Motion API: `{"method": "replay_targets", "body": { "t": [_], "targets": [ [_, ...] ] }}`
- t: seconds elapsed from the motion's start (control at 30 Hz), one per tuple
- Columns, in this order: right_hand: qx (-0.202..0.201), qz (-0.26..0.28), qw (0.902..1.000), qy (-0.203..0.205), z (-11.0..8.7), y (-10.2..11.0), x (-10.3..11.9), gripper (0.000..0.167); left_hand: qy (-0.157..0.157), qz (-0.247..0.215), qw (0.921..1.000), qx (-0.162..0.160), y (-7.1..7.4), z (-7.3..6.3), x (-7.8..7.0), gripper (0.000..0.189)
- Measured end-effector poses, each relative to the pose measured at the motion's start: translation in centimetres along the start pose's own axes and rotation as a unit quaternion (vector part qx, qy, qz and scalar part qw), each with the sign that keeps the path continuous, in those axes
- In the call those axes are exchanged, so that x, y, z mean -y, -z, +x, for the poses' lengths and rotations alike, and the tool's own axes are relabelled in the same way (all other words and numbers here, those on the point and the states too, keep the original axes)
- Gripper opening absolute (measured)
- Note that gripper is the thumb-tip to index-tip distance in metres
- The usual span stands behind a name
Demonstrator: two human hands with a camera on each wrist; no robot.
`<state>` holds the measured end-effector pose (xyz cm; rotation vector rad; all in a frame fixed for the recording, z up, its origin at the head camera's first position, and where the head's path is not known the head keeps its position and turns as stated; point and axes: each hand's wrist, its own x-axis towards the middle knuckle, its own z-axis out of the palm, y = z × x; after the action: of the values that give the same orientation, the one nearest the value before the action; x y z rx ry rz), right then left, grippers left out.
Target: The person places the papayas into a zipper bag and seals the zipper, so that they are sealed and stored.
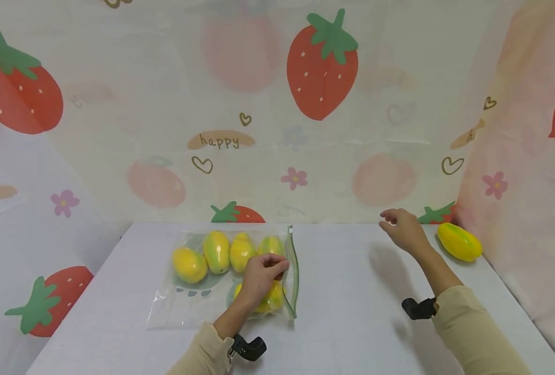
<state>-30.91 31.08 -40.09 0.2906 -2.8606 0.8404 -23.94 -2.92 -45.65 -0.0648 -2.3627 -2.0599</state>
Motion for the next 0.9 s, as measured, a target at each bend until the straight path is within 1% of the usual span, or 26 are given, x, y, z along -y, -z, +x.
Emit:
{"method": "replay_targets", "body": {
  "t": [0.1,0.17,0.27,0.37,0.43,0.6,0.8,0.9],
  "targets": [
    [-0.011,-0.008,0.9999,-0.01,0.2,0.4,-0.9,0.041,0.0,0.004,1.0,0.004,0.1,0.1,-0.1,0.017],
    [-0.035,-0.013,0.9992,-0.017,0.3,0.7,-1.5,0.04,-0.001,0.004,1.0,0.008,0.1,0.1,-0.2,0.018],
    [-0.081,-0.023,0.9962,-0.021,0.4,1.2,-2.4,0.037,-0.001,0.0,1.0,0.01,0.1,0.0,-0.3,0.018],
    [-0.107,-0.049,0.9926,-0.029,0.4,1.7,-3.5,0.036,0.001,-0.003,1.0,0.009,0.1,-0.1,-0.4,0.018],
    [-0.106,-0.071,0.9912,-0.036,0.4,2.1,-4.3,0.037,0.003,-0.005,0.9999,0.009,0.1,-0.1,-0.3,0.018],
    [-0.081,-0.107,0.9893,-0.057,0.1,2.8,-6.1,0.042,0.005,-0.011,0.9999,0.008,0.0,-0.2,-0.2,0.018],
    [-0.07,-0.127,0.9879,-0.054,-0.6,3.4,-8.1,0.046,0.008,-0.011,0.9999,0.008,-0.2,-0.4,-0.3,0.019],
    [-0.057,-0.137,0.9869,-0.062,-1.2,3.6,-8.8,0.046,0.009,-0.01,0.9999,0.007,-0.2,-0.4,-0.2,0.018]
  ]
}}
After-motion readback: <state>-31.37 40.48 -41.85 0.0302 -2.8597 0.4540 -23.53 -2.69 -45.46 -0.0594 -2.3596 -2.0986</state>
